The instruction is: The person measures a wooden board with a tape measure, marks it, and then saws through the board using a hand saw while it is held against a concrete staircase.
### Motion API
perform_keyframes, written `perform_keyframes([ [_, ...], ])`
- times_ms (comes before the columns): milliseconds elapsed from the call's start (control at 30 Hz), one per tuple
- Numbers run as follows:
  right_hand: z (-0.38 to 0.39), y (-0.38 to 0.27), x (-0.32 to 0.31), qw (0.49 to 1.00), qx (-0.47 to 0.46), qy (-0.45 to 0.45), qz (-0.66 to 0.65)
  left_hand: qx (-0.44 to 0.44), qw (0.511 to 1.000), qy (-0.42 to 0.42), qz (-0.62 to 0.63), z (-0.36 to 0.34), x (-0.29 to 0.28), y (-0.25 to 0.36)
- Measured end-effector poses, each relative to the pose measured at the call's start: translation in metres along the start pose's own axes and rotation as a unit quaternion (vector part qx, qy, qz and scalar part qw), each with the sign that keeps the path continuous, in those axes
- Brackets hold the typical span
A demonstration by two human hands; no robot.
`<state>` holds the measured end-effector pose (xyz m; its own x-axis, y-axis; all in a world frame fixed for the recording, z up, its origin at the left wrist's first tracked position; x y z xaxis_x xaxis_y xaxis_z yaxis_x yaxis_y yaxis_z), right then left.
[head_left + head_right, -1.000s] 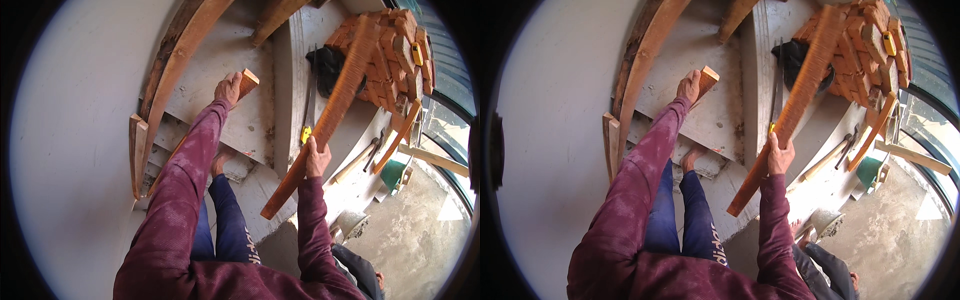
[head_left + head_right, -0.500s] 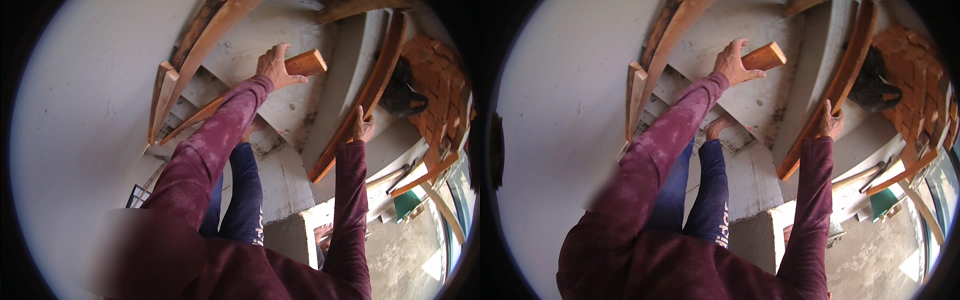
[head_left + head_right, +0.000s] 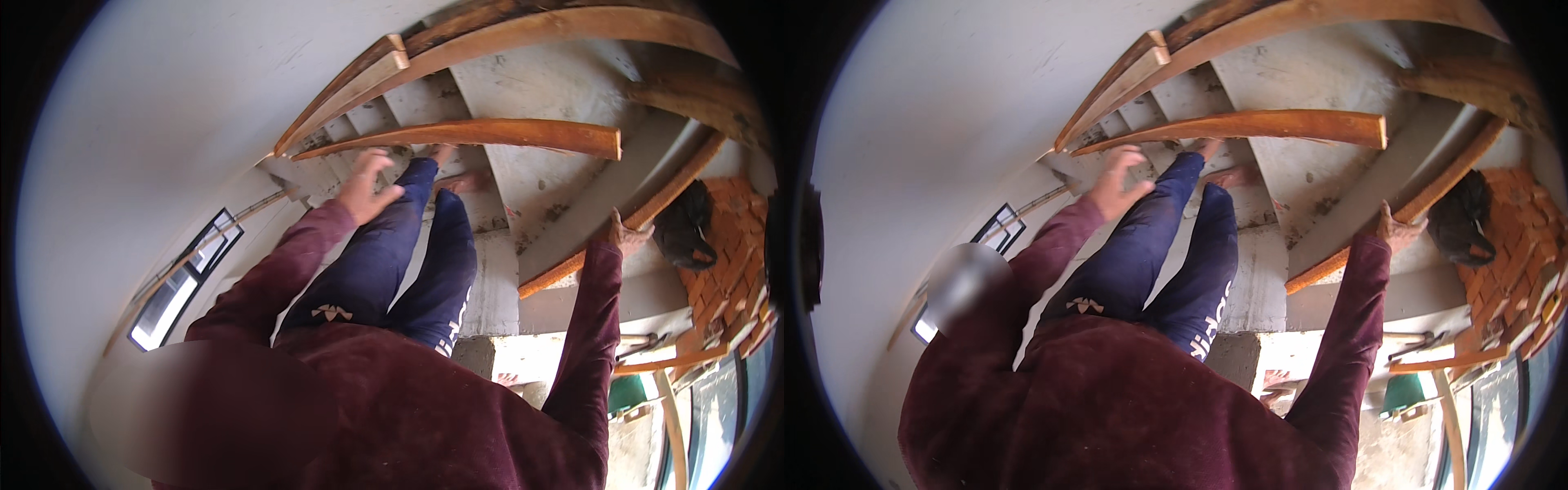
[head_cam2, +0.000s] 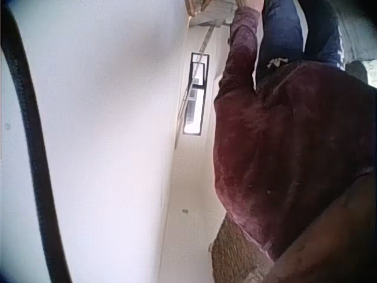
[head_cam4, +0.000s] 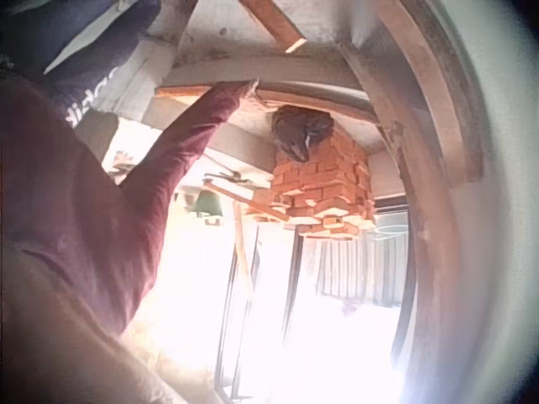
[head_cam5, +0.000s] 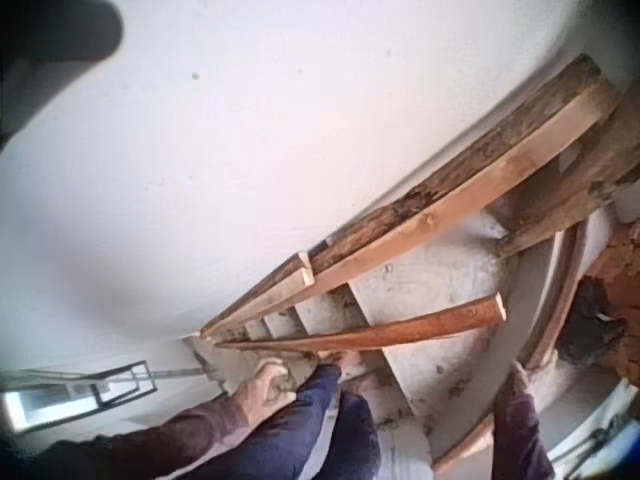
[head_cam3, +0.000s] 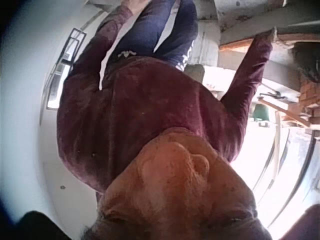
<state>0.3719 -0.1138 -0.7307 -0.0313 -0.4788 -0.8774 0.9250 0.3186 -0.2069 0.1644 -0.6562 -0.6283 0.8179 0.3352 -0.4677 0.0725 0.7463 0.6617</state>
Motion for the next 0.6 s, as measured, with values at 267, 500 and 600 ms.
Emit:
perform_keyframes([
  [267, 0.001, -0.01, 0.015, 0.988, -0.069, -0.021, 0.138, 0.038, 0.794, 0.435, -0.424, 0.158, -0.23, 0.086],
  [500, 0.003, -0.029, 0.007, 0.99, -0.035, -0.072, 0.116, -0.024, 0.559, 0.521, -0.645, 0.208, -0.374, 0.074],
  [600, -0.003, -0.019, -0.02, 0.987, -0.049, -0.058, 0.142, -0.062, 0.44, 0.564, -0.696, 0.195, -0.38, 0.049],
])
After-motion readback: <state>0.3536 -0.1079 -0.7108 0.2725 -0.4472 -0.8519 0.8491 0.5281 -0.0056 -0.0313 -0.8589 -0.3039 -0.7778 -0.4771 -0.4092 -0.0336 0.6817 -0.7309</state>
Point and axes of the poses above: each hand's wrist, its own z-axis away from the middle knuckle, its own x-axis out of the palm, y = z × x, the point moved 2 cm from there along -z, towards the middle knuckle, and after that the axes turned 12 degrees about -y, right-handed, at the moved point
